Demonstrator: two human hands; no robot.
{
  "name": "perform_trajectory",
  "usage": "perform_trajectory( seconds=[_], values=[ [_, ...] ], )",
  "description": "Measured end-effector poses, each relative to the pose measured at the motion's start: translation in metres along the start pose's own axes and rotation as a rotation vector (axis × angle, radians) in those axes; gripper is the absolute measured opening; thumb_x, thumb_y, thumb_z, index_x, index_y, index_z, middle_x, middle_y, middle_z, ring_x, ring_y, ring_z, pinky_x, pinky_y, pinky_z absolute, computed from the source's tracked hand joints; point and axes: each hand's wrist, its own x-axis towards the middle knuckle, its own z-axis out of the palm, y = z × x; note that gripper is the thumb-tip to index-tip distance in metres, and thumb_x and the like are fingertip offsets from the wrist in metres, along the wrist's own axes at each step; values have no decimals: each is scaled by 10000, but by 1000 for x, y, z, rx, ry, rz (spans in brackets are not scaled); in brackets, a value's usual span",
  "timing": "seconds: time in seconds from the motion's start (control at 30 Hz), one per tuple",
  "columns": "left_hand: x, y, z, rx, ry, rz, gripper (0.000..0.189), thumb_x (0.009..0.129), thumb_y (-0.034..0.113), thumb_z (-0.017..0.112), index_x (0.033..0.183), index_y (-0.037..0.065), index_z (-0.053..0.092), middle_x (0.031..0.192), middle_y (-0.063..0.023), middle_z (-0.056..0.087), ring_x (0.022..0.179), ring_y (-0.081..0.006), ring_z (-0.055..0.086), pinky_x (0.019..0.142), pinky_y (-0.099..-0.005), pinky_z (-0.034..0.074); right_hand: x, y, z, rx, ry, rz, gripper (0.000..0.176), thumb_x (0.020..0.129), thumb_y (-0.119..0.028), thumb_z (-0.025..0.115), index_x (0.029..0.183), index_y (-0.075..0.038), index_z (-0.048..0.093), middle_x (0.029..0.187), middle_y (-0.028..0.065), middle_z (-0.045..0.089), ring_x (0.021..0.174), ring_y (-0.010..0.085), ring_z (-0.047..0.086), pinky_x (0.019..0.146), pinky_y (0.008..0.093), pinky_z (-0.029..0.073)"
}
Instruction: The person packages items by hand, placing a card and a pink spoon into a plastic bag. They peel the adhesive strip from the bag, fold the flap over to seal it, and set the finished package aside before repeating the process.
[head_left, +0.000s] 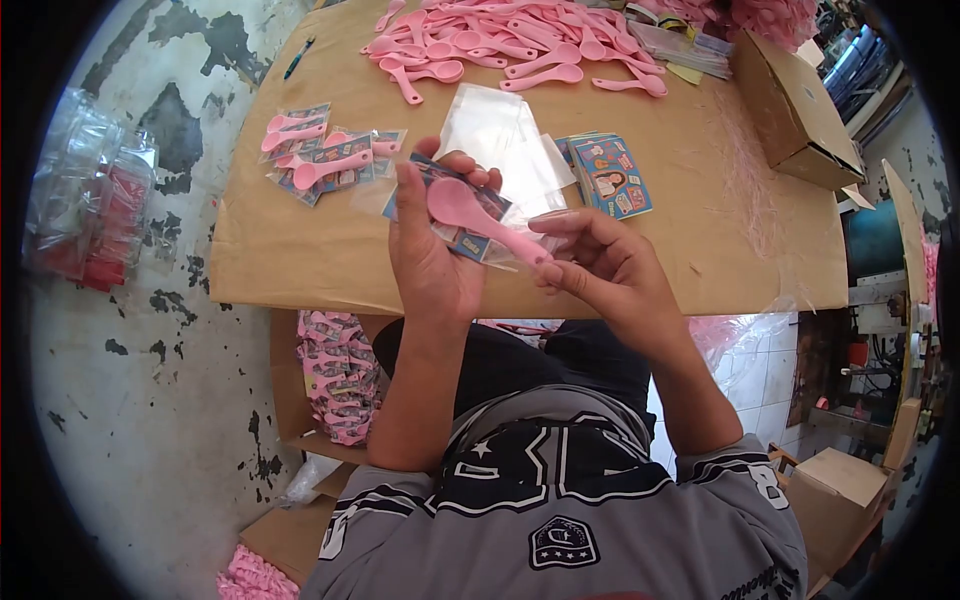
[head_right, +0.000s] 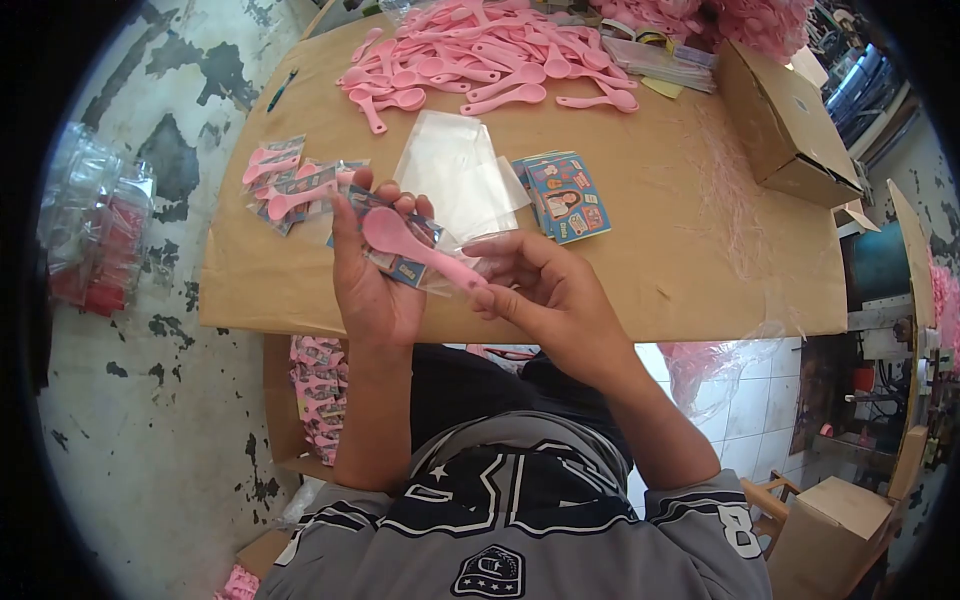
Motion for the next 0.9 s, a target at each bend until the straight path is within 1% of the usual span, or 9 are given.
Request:
perform_trajectory(
  seconds=[0.1,0.23,0.33,0.43,0.53,0.57,0.7,0.83,0.9],
  values=[
    [-2,-10,-4,-190,9,-118,470,1068,407,587,1359,46,509,1071,-90,662,981,-207,666,1013,-429,546,0,8,1,93,46,-23,375,959,-33,731,1287,12,556,1105,71,654,913,97,644,848,262,550],
    [-11,-18,8,-190,12,-211,424,1078,365,579,1354,49,524,1074,-79,630,978,-181,622,1013,-379,532,11,27,-2,4,125,-181,358,926,-13,766,1207,-1,546,1068,34,599,905,93,618,814,258,541],
    [-12,-19,6,-165,-35,-250,426,1090,353,557,1375,39,514,1129,-97,630,1021,-189,626,1023,-389,529,15,36,-1,-119,165,-316,517,886,2,789,1329,-20,523,1037,16,551,868,88,573,755,245,513],
    [-10,-15,-1,-119,-74,-273,431,1104,330,526,1411,29,493,1237,-125,626,1115,-211,628,1087,-419,506,6,19,9,-283,282,-416,513,845,-12,815,1319,-59,624,1018,23,529,835,92,539,702,239,468],
    [-8,-9,2,-74,-38,-280,449,1114,305,496,1459,21,459,1393,-162,585,1264,-243,595,1164,-458,458,1,11,-5,-765,132,-750,376,809,-15,832,1172,-79,757,990,37,515,814,108,529,680,255,442],
    [-6,-5,3,-66,-22,-276,456,1115,298,491,1473,19,447,1438,-172,560,1309,-252,573,1184,-470,439,-9,4,-2,-684,109,-642,164,822,-16,824,977,-66,807,983,39,512,795,120,519,667,273,426],
    [2,9,1,-119,-7,-296,479,1114,291,481,1498,13,412,1519,-212,498,1430,-305,483,1196,-495,421,-18,-12,-30,-424,-25,-647,212,873,-24,774,1072,-91,798,1015,52,546,815,125,522,680,281,438],
    [-1,9,6,-146,-96,-392,536,1116,304,463,1539,-11,363,1571,-209,447,1489,-304,416,1238,-482,366,-1,-17,-23,-880,232,-614,416,875,7,727,1254,-164,747,1155,90,576,853,173,558,715,292,479],
    [-5,5,12,-81,-90,-436,552,1114,322,464,1540,-12,359,1555,-203,463,1472,-312,435,1228,-485,380,9,-17,-17,-1033,136,-745,464,842,5,740,1257,-203,752,1212,86,578,871,189,567,730,300,492]
  ],
)
